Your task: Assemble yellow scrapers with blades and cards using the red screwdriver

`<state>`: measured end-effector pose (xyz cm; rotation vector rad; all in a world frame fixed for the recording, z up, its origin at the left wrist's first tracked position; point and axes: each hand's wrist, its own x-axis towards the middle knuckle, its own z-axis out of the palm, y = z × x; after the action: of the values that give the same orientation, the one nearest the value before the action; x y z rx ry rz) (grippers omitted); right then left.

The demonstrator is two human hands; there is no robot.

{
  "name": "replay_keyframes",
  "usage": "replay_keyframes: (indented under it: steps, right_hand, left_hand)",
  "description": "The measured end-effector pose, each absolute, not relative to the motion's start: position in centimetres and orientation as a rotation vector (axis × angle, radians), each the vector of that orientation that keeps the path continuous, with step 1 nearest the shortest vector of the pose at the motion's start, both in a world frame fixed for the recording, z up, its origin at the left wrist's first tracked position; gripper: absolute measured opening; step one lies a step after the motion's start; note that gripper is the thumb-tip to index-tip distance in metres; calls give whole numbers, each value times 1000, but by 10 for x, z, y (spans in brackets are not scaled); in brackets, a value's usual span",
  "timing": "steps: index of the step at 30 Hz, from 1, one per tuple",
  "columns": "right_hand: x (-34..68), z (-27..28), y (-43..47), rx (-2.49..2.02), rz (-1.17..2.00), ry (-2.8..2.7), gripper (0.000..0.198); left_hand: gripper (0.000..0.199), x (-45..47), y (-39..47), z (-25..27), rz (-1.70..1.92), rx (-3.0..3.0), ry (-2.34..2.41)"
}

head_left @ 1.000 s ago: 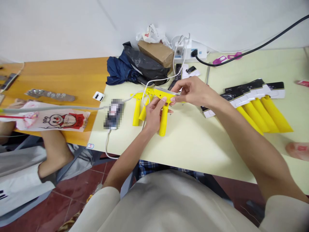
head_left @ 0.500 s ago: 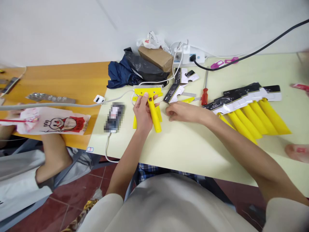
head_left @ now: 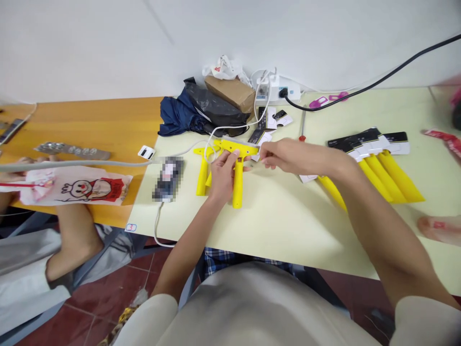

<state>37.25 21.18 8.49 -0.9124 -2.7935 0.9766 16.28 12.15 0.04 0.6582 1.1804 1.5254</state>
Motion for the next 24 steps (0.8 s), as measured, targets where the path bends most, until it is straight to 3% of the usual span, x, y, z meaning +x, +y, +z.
replay_keyframes:
  steps: [4,9,18,24]
  right_hand:
    - [377,111,209,-798,811,-2605,12]
    - [366,98,208,-779,819,-2650,15]
    - [364,74,217,-651,862,-2632,13]
    - [357,62,223,-828,1037,-2476,13]
  left_hand:
    - [30,176,114,-6,1310,752,1103]
    - [29,191,104,-10,1164,829,1032]
    - [32,195,104,-13,1204,820,1046]
    - [33,190,104,-17,1223,838,1030]
